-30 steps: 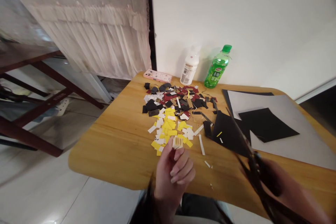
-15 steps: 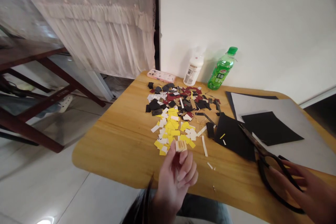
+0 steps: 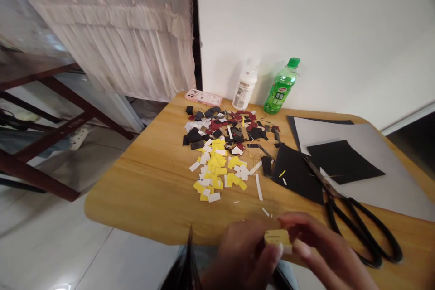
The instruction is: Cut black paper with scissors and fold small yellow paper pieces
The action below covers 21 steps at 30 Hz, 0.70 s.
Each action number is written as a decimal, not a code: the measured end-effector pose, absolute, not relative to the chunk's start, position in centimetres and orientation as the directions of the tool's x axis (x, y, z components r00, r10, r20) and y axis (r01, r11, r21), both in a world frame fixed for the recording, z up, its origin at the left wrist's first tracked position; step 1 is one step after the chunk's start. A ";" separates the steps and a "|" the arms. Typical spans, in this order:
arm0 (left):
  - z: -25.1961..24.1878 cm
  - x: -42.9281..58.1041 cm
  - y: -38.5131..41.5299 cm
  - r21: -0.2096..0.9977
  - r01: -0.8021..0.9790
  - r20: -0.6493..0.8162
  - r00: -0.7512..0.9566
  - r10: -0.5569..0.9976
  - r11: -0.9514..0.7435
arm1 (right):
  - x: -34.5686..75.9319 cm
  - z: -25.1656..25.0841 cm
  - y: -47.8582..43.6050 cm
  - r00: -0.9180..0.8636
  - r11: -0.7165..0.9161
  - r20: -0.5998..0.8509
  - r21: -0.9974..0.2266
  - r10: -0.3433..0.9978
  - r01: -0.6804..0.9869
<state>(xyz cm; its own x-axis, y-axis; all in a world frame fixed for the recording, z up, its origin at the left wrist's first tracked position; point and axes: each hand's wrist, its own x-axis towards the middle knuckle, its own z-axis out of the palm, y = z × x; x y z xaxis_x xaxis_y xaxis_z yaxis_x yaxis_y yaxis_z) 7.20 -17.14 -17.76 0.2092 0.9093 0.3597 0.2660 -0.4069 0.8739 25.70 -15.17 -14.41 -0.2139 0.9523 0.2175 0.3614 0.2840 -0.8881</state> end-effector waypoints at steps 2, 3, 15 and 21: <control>-17.7 6.8 -17.5 0.808 0.375 0.406 0.205 0.891 -0.454 | 23.8 -13.9 -15.5 -0.238 0.271 0.207 -0.921 0.949 0.280; -17.7 6.5 -17.6 0.787 0.417 0.413 0.193 0.890 -0.455 | 23.4 -13.8 -15.4 -0.263 0.276 0.208 -0.926 0.942 0.258; -18.6 4.8 -17.0 0.966 -0.156 0.219 0.084 0.972 -0.204 | 22.8 -14.3 -13.4 -0.514 0.688 0.505 -0.677 0.693 0.261; -18.4 5.9 -16.9 0.736 -0.647 -0.179 0.101 0.979 0.202 | 22.7 -16.3 -13.6 -0.469 0.810 0.669 -0.399 0.577 0.429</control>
<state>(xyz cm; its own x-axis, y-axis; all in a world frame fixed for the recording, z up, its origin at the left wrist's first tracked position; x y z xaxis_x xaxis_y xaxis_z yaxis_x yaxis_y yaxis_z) 5.91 -16.90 -18.39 0.1015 0.9786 -0.1790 -0.6468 0.2016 0.7355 22.75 -13.61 -16.27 -0.4687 0.5773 0.6686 0.4285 0.8105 -0.3994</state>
